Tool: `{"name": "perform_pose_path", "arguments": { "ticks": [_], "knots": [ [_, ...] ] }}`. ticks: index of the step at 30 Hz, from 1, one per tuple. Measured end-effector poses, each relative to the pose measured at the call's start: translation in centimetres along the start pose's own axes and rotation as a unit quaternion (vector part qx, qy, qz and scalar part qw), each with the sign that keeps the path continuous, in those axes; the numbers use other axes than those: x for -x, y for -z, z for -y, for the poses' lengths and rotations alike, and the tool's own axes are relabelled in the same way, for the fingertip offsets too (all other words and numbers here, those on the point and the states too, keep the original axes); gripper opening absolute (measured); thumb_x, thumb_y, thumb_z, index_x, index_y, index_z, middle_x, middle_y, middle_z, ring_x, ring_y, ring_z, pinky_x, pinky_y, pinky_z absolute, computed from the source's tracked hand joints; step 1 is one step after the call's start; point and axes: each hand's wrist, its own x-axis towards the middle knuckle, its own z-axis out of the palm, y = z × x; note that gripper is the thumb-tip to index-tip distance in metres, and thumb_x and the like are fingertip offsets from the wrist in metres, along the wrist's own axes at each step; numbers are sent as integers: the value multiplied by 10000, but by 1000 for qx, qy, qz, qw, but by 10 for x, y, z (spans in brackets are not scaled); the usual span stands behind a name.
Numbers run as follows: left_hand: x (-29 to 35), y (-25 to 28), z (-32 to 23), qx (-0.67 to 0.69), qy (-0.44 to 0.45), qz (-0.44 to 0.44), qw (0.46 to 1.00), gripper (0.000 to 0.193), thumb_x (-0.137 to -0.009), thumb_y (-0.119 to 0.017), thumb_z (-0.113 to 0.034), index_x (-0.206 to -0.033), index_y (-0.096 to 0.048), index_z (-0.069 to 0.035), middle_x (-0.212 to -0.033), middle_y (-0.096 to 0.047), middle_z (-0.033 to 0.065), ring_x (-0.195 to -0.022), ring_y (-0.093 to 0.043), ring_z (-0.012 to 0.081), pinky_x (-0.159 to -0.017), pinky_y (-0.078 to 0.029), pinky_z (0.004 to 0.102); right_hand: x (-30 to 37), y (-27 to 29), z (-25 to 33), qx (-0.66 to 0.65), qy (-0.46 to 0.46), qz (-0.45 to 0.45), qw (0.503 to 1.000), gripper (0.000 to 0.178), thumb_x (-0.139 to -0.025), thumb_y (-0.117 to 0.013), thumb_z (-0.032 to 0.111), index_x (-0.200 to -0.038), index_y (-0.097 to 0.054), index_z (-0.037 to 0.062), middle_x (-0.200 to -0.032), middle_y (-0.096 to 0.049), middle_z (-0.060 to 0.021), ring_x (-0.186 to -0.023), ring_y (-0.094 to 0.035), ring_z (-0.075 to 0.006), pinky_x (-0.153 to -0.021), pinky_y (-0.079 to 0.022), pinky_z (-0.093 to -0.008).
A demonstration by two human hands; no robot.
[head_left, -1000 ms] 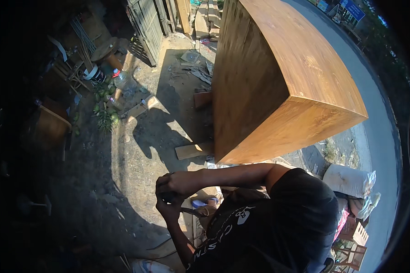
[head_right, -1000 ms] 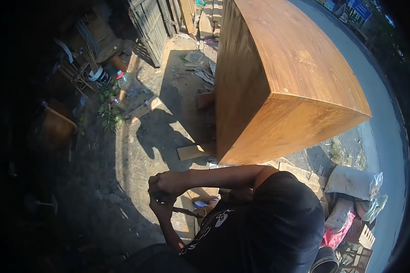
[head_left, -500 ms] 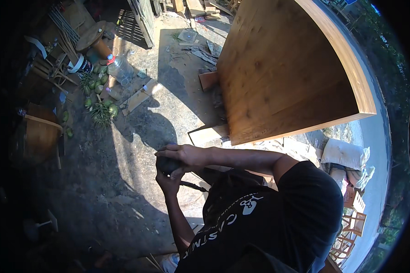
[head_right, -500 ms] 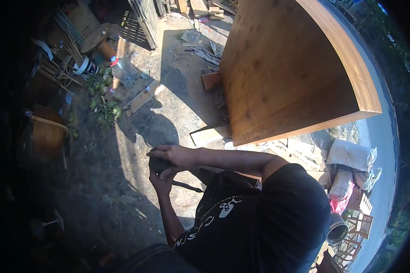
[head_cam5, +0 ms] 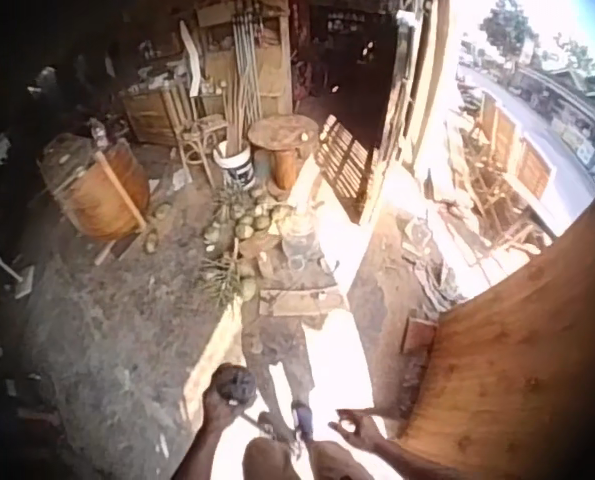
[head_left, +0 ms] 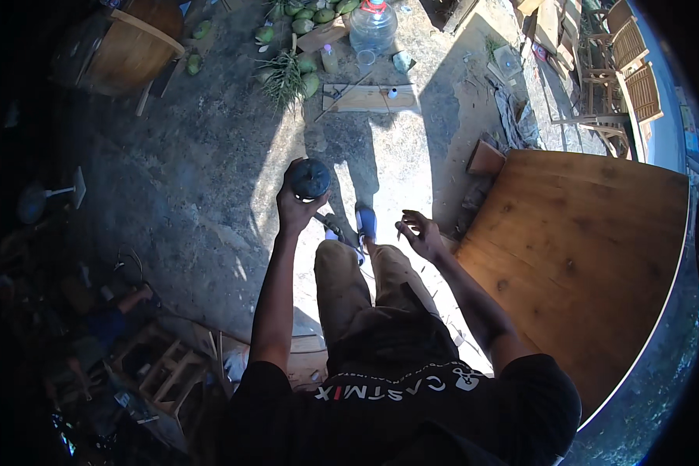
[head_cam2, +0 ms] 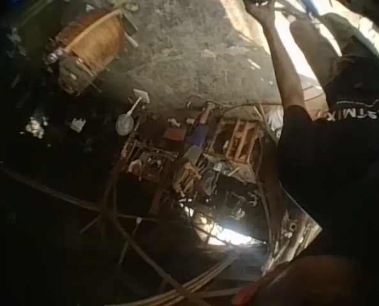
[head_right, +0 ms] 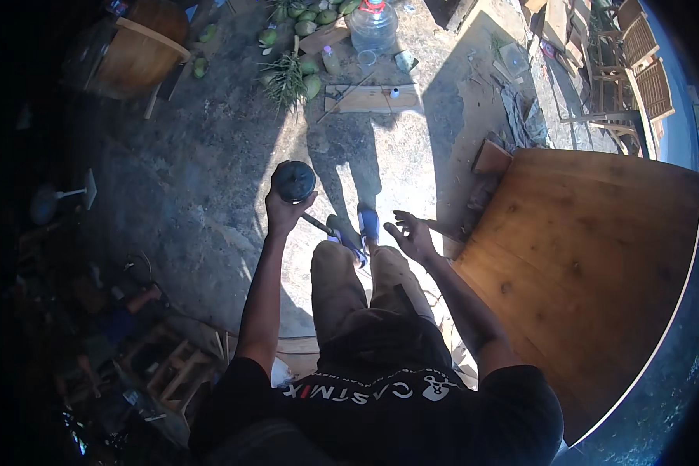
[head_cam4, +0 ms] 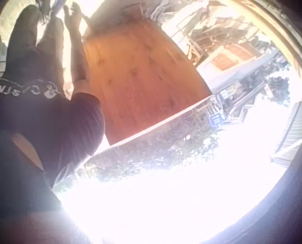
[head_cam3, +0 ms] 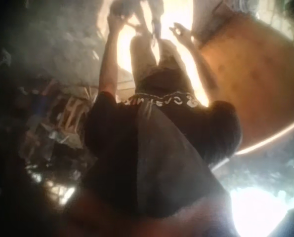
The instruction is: The person uses a spray gun to apply a finish to the interior and exterior of a wooden cabinet, moving the nozzle in overlapping passes.
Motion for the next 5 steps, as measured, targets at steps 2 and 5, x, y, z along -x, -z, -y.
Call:
{"name": "perform_pose_path", "arguments": {
  "ticks": [2, 5],
  "knots": [
    [-53, 1, 30, -81, -81, -24, 993, 860, -705, -1009, -125, -1441, -573, -32, -1368, -662, 133, -1243, -671, 248, -1085, -546, 403, -32, 4, -18, -1, -53, -30, 998, 640, -1007, -764, 441, -1405, -617, -39, -1221, -766, -249, -1151, -760, -363, -986, -614, -443],
    [-119, -3, 89, -84, -15, 43, 995, 887, -723, -1002, -153, -1477, -541, -84, -1482, -568, 161, -1341, -607, 284, -1109, -522, 398, -70, 12, -59, -19, -112, -48, 992, 588, -1027, -746, 406, -1411, -624, -23, -1248, -765, -248, -1200, -741, -386, -1038, -601, -454]
  ]
}}
